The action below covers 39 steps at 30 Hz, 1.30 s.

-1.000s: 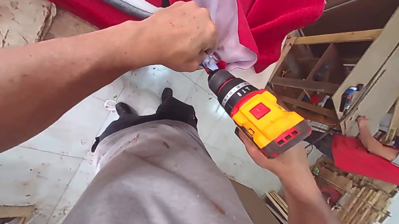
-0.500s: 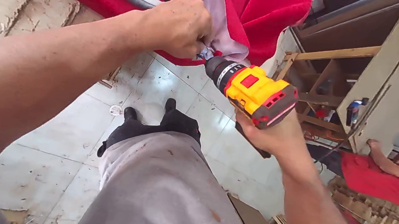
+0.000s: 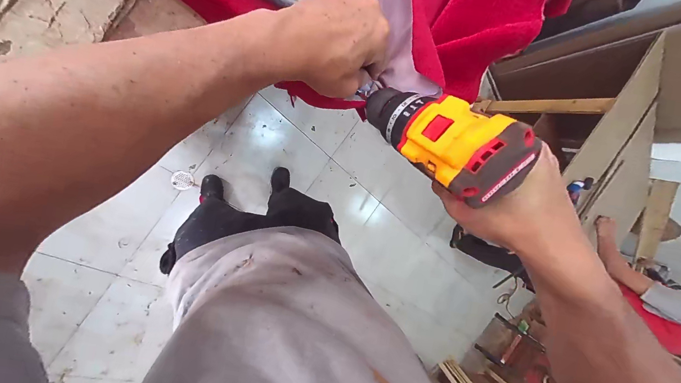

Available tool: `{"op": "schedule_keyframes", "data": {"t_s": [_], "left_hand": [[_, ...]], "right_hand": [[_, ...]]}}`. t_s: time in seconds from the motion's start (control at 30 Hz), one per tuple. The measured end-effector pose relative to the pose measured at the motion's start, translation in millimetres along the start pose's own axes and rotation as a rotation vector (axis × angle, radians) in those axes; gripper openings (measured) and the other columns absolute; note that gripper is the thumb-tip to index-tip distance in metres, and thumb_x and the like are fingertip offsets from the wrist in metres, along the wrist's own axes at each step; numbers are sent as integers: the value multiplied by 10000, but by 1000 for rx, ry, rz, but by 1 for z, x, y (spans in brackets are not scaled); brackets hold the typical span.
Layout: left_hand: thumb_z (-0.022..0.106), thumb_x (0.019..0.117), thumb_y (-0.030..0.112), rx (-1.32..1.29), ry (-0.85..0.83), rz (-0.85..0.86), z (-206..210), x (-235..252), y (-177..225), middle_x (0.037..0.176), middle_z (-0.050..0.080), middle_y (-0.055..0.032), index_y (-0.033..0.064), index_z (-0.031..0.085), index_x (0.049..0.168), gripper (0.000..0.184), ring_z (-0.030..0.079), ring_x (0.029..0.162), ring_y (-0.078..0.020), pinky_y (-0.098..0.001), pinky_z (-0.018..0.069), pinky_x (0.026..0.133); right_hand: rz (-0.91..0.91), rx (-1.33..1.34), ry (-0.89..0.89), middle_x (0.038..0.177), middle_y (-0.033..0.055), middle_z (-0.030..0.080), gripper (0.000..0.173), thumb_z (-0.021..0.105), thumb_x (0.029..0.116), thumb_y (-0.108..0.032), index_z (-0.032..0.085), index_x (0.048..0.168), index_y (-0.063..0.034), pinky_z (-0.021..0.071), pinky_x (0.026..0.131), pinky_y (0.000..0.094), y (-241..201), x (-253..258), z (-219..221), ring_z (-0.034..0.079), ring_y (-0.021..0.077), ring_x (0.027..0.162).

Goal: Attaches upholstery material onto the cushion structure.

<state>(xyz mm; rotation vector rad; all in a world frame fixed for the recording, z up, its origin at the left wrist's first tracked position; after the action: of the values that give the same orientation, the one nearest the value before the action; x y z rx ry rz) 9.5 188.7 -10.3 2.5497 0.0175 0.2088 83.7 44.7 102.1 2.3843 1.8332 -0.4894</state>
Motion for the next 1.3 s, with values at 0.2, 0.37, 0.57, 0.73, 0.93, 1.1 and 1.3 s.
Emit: {"op": "schedule_keyframes", "data": {"t_s": [0.2, 0.37, 0.57, 0.73, 0.93, 1.1, 1.3], "left_hand": [[546, 969, 204, -5, -5, -16, 1, -1, 0, 840, 663, -125, 74, 680, 843, 225, 659, 853, -349, -588, 476, 717], [584, 978, 238, -5, -18, -82, -4, 0, 1, 849, 682, -118, 77, 714, 871, 233, 671, 862, -331, -592, 497, 751], [601, 987, 250, 91, -1, -206, -19, -10, 22, 913, 704, -182, 68, 733, 986, 225, 676, 919, -422, -674, 480, 821], [359, 1026, 233, -384, 222, -658, 40, -122, 56, 940, 655, -147, 24, 567, 1249, 370, 665, 845, -272, -523, 552, 738], [286, 1097, 161, -1530, 329, -1031, 215, -179, 106, 787, 647, 36, 52, 580, 1151, 319, 404, 466, 10, -150, 331, 419], [237, 1140, 313, -1648, 321, -911, 195, -96, 121, 1047, 709, -39, 77, 566, 1379, 470, 425, 490, -7, -154, 354, 450], [242, 1099, 149, -1873, 487, -840, 179, -58, 138, 1066, 725, -91, 8, 588, 1323, 435, 456, 501, -26, -163, 364, 446]], "right_hand": [[-12, -58, -30, 807, 13, 678, 292, 711, 738, -430, 690, 884, -178, 498, 653, 479, 2, 9, -2, 680, 182, 802], [-106, -102, -47, 739, 52, 645, 278, 690, 749, -410, 670, 846, -150, 454, 580, 513, -2, 10, -8, 670, 249, 740], [-156, 97, 241, 845, 65, 698, 361, 722, 776, -377, 683, 982, -83, 553, 689, 444, 31, -76, -17, 701, 171, 810], [107, 798, 408, 1045, 23, 758, 362, 792, 879, -247, 691, 1136, -12, 617, 917, 317, 112, -215, 88, 723, 76, 986], [499, 1260, 396, 761, -8, 717, 187, 719, 800, -72, 670, 976, -34, 618, 656, 287, 109, -260, 199, 692, 107, 658], [343, 1222, 482, 956, 4, 763, 328, 806, 824, -185, 686, 1080, -19, 636, 835, 311, 99, -278, 193, 738, 95, 876], [357, 1256, 551, 984, 16, 759, 398, 822, 824, -216, 665, 1124, -7, 636, 839, 320, 100, -279, 187, 736, 106, 897]]}}
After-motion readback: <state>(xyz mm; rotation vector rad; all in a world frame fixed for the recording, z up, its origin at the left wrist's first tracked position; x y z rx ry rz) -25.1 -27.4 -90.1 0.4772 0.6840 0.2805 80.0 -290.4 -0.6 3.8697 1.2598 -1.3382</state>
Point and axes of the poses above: each hand's wrist, its own x-axis towards the middle knuckle, its own z-axis out of the palm, y = z × x, the point moved 8 cm from there along x, towards the middle knuckle
